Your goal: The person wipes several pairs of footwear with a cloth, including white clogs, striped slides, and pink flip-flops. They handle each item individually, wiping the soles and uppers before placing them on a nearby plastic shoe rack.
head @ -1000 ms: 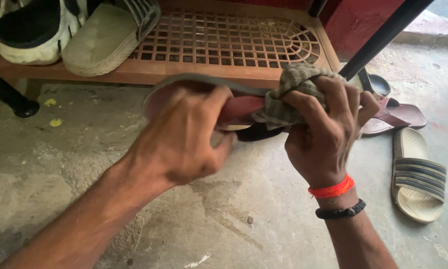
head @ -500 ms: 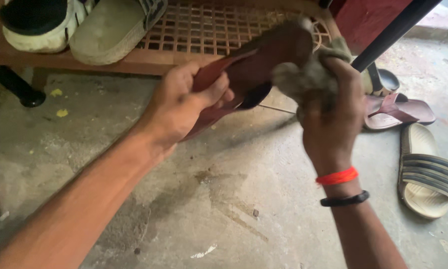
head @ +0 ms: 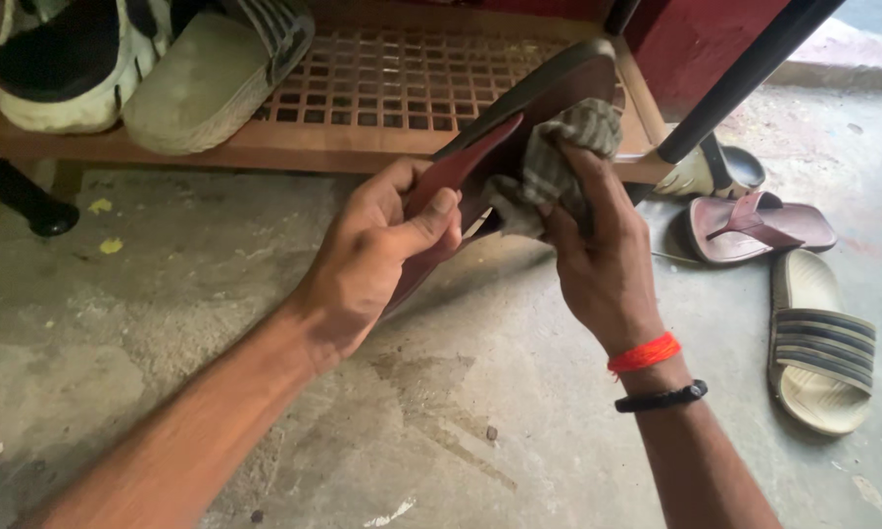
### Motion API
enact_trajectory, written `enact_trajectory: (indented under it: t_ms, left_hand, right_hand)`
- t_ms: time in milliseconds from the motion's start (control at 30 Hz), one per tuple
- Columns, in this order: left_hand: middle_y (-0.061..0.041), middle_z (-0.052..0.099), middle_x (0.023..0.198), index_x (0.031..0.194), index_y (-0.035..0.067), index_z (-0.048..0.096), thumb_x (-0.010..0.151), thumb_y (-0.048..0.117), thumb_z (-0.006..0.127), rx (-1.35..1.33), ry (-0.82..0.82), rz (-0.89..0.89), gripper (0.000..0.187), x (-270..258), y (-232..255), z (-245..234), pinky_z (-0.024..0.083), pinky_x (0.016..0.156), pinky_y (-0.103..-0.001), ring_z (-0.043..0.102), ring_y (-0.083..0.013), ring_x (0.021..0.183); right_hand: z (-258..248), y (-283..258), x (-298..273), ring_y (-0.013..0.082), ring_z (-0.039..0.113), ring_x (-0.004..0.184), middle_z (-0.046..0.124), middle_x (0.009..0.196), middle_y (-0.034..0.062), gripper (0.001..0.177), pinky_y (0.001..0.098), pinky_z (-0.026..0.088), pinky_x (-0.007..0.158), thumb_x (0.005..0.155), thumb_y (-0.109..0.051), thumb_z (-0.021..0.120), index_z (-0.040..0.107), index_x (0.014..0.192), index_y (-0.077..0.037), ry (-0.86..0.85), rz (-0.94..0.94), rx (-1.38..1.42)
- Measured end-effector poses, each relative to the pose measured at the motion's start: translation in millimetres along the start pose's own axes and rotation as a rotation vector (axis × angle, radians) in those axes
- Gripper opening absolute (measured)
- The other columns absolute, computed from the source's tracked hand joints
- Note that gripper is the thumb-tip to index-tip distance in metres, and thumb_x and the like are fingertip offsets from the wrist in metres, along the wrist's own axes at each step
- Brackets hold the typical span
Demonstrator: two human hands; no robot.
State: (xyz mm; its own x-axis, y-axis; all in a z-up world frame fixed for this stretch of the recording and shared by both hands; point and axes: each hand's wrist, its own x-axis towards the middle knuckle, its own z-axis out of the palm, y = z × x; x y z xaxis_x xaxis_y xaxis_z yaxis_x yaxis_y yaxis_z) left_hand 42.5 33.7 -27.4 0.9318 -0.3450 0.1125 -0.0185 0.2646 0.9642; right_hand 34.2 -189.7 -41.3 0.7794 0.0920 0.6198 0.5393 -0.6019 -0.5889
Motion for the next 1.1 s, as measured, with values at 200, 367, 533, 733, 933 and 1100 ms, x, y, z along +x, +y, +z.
enact_trajectory:
  t_ms: [200,367,533,733,933,1100]
  left_hand:
    - [-0.001,0.063,0.086,0.109,0.007,0.062,0.1,0.019,0.061,-0.022,0.129,-0.039,0.015,-2.3,3.4,-5.6,0.048,0.078,-0.026,0.057,-0.0103,0.08]
    - [-0.001,0.062,0.081,0.11,0.005,0.06,0.098,0.023,0.062,-0.088,0.168,-0.104,0.022,-4.5,10.7,-12.7,0.047,0.067,-0.027,0.056,-0.012,0.072]
    - [-0.001,0.063,0.075,0.107,0.01,0.062,0.092,0.028,0.063,0.037,0.167,-0.206,0.023,-4.3,21.0,-3.3,0.043,0.061,-0.026,0.055,-0.0128,0.066]
    - [0.0,0.06,0.079,0.108,0.01,0.061,0.094,0.024,0.065,-0.066,-0.081,-0.164,0.02,-8.5,7.3,13.9,0.047,0.076,-0.024,0.056,-0.0126,0.073]
    - [-0.002,0.06,0.078,0.098,0.009,0.059,0.095,0.015,0.061,-0.197,0.127,-0.188,0.007,-7.0,-1.0,3.6,0.048,0.075,-0.029,0.054,-0.0157,0.071]
    - [-0.001,0.058,0.081,0.1,0.007,0.06,0.094,0.011,0.061,-0.348,0.197,-0.134,0.007,-5.7,2.3,4.3,0.047,0.081,-0.026,0.056,-0.0132,0.079]
  right_hand:
    - [9.4,-22.1,-2.9,0.0237,0.075,0.101,0.072,0.113,0.0149,0.047,0.0332,0.062,0.085,0.089,0.014,0.055,0.063,0.133,-0.001,-0.174,0.088,0.196]
    - [3.3,-54.0,5.1,0.024,0.077,0.104,0.072,0.12,0.0144,0.045,0.032,0.066,0.083,0.084,0.015,0.055,0.064,0.126,0.0,-0.231,0.003,0.217]
    - [-10.8,-52.9,20.7,0.0307,0.069,0.115,0.063,0.131,0.0203,0.05,0.0365,0.059,0.087,0.091,0.01,0.062,0.054,0.139,0.0,0.045,-0.147,-0.062]
    - [-15.0,-34.9,16.1,0.0413,0.065,0.116,0.059,0.132,0.0255,0.052,0.0416,0.055,0.092,0.09,0.004,0.066,0.051,0.14,0.002,0.08,-0.162,-0.265]
    - [2.6,-42.5,5.9,0.0305,0.075,0.102,0.07,0.12,0.0152,0.036,0.0342,0.059,0.083,0.096,0.005,0.063,0.063,0.131,-0.003,-0.077,-0.091,-0.009]
    - [-3.5,-27.1,9.8,0.0271,0.073,0.098,0.069,0.117,0.0142,0.04,0.0311,0.058,0.08,0.093,0.009,0.061,0.063,0.131,-0.002,-0.126,-0.104,0.023]
